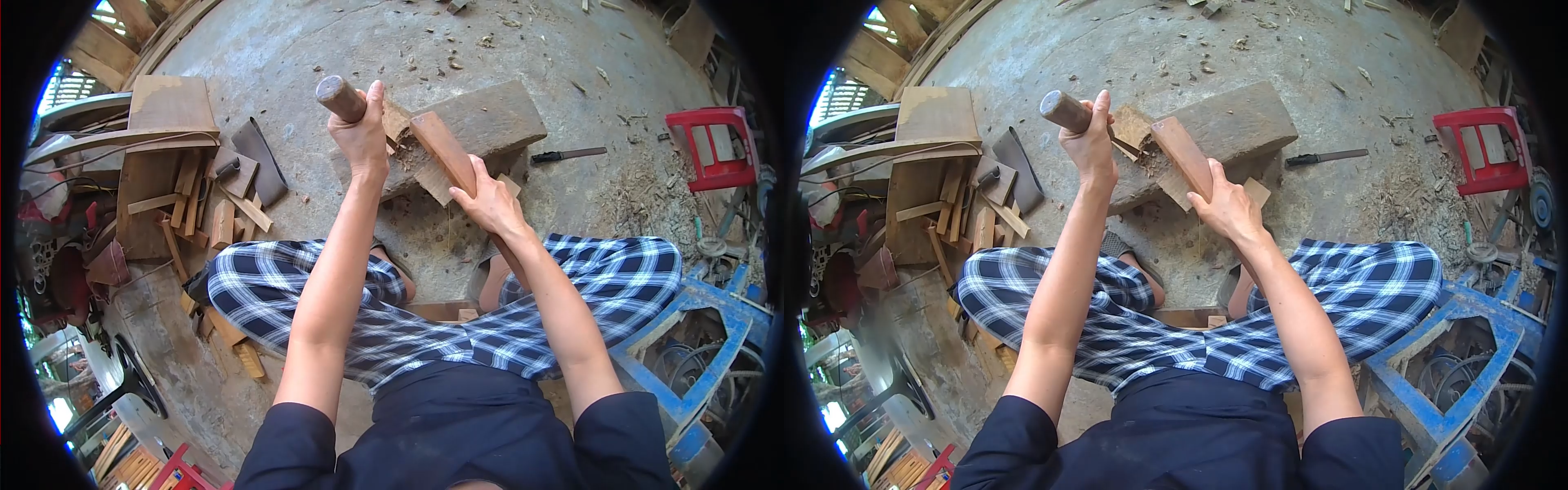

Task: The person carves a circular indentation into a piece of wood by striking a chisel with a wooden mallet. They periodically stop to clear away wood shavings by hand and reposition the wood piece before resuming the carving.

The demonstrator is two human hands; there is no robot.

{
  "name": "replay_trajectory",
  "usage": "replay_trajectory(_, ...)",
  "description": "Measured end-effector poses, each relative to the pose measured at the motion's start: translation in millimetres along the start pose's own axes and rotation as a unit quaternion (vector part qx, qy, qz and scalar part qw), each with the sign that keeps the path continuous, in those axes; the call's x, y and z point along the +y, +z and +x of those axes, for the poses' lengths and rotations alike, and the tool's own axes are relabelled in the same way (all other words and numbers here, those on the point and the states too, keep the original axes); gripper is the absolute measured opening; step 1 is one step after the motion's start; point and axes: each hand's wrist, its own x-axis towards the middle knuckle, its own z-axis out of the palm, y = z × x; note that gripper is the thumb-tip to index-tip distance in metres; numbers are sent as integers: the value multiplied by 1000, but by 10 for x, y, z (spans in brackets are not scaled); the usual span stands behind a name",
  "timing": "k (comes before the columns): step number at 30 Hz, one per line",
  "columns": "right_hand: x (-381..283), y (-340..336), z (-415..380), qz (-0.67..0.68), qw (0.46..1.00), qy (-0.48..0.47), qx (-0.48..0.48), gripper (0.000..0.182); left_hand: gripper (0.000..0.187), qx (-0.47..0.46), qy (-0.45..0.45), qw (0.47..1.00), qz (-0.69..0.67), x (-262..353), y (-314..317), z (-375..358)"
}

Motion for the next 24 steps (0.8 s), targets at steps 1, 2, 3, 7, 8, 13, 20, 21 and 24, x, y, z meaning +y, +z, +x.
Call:
replay_trajectory(1,15,14,-3,-1,1000,1,0,82,29,8,-8,1000,-7,8,-2,-1)
replay_trajectory(2,32,36,1,4,1000,-7,7,81,29,9,-9,1000,-7,-1,-21,5)
replay_trajectory(3,32,37,3,8,1000,-16,15,81,23,-6,-4,1000,-8,-25,-52,17)
replay_trajectory(7,7,-9,10,-4,1000,5,3,80,19,-35,10,999,21,-63,-83,-19)
replay_trajectory(8,54,-29,36,88,996,-10,-14,80,19,-32,15,999,18,-59,-69,-29)
replay_trajectory(13,-474,-636,-172,232,952,-170,106,72,21,-32,45,998,39,-61,7,-153)
replay_trajectory(20,-1256,-1225,-490,238,840,-434,223,67,18,-66,-5,974,-215,-31,197,-276)
replay_trajectory(21,-1210,-1133,-453,98,900,-381,188,71,19,-93,-15,975,-203,-33,161,-277)
replay_trajectory(24,-1054,-1086,-365,-17,953,-285,104,75,17,-115,-1,982,-153,-105,119,-206)
